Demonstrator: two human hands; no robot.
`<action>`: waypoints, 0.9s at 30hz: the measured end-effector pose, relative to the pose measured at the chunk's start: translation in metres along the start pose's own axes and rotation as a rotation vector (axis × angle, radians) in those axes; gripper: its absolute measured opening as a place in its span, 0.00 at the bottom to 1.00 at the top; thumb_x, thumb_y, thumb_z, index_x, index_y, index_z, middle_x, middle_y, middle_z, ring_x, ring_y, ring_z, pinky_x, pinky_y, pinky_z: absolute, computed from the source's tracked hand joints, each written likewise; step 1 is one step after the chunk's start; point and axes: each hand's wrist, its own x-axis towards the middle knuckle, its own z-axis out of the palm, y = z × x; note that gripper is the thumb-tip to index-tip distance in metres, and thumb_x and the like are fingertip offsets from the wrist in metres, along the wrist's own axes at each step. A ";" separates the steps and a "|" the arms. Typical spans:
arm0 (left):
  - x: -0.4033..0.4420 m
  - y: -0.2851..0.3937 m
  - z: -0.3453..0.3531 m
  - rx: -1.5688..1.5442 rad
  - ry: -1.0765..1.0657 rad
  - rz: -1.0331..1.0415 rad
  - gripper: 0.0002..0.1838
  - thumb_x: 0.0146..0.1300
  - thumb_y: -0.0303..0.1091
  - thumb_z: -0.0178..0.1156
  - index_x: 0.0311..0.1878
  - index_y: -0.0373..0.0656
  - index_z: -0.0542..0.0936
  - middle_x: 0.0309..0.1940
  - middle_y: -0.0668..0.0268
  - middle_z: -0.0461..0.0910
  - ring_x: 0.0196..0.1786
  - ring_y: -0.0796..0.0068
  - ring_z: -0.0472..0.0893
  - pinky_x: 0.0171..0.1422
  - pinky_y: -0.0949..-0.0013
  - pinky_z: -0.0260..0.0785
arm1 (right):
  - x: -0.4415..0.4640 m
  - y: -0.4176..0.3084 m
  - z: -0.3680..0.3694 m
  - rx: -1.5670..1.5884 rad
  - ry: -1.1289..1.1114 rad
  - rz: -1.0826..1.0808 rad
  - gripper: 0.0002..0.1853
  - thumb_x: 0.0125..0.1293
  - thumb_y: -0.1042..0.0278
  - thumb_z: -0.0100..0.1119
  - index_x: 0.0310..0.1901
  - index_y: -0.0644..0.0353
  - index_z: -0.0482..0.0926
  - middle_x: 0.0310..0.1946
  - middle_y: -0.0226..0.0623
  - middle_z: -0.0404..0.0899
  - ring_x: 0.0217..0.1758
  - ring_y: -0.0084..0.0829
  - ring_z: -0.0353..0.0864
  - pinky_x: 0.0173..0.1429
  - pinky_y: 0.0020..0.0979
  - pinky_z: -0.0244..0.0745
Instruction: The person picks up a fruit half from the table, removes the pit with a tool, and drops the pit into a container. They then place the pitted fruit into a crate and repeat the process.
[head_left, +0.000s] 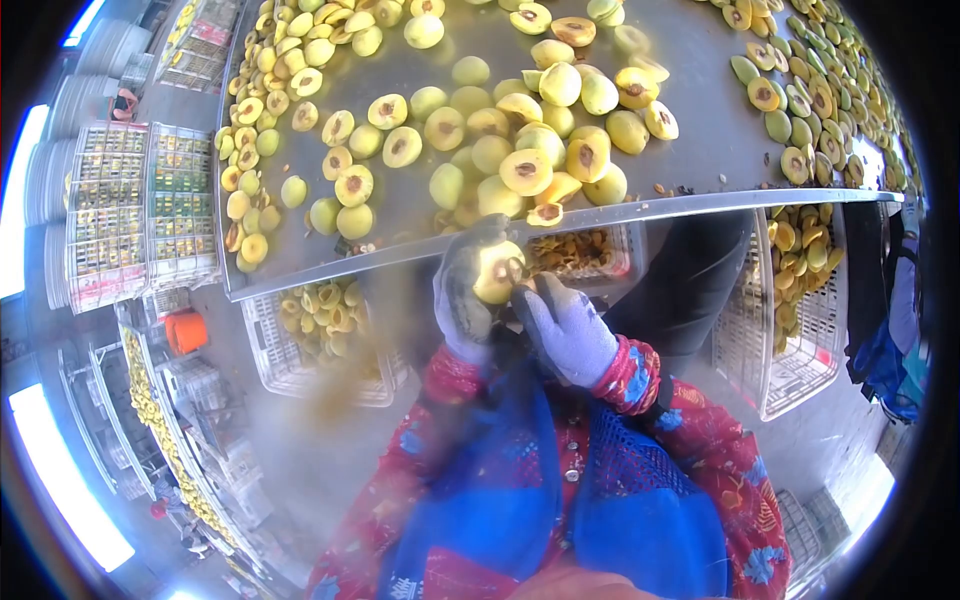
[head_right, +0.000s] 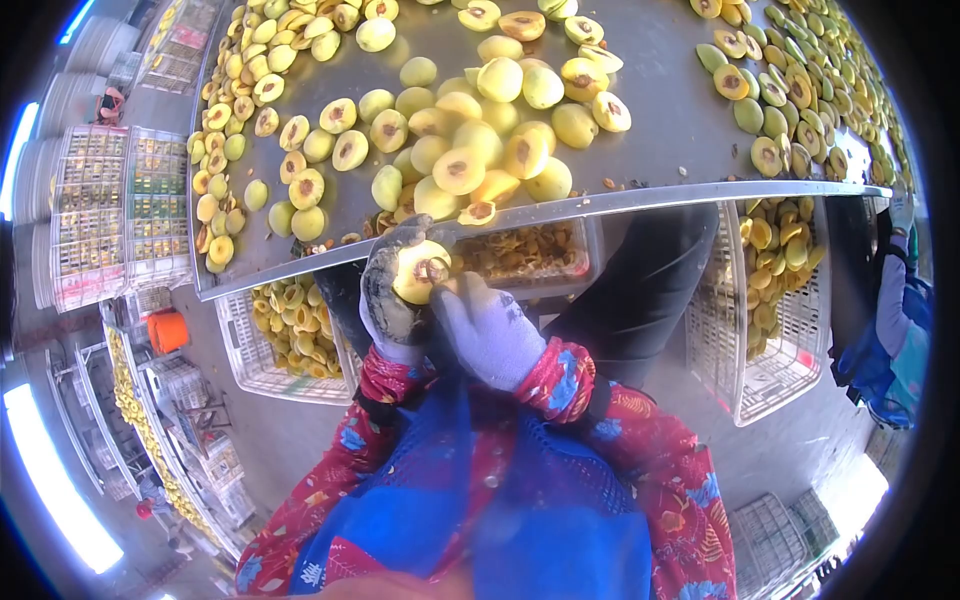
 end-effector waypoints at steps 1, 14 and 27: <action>-0.002 0.001 0.000 0.057 -0.002 -0.044 0.29 0.56 0.28 0.66 0.61 0.30 0.69 0.54 0.51 0.77 0.54 0.55 0.79 0.59 0.62 0.71 | 0.002 -0.003 -0.002 0.246 -0.059 0.232 0.08 0.72 0.69 0.48 0.42 0.66 0.70 0.30 0.50 0.75 0.34 0.48 0.78 0.35 0.41 0.73; -0.005 0.005 0.000 -0.066 -0.080 -0.204 0.18 0.66 0.31 0.57 0.57 0.31 0.74 0.55 0.57 0.78 0.54 0.64 0.79 0.60 0.63 0.70 | 0.002 -0.004 -0.008 1.021 -0.213 0.951 0.15 0.75 0.55 0.46 0.42 0.59 0.74 0.19 0.28 0.70 0.17 0.21 0.71 0.21 0.25 0.67; -0.003 0.003 0.030 -0.510 -0.034 -0.633 0.15 0.72 0.38 0.52 0.40 0.34 0.79 0.31 0.64 0.81 0.29 0.82 0.75 0.34 0.79 0.68 | -0.011 0.027 0.004 0.321 -0.267 0.506 0.17 0.71 0.58 0.49 0.37 0.66 0.75 0.27 0.59 0.79 0.32 0.51 0.83 0.37 0.46 0.75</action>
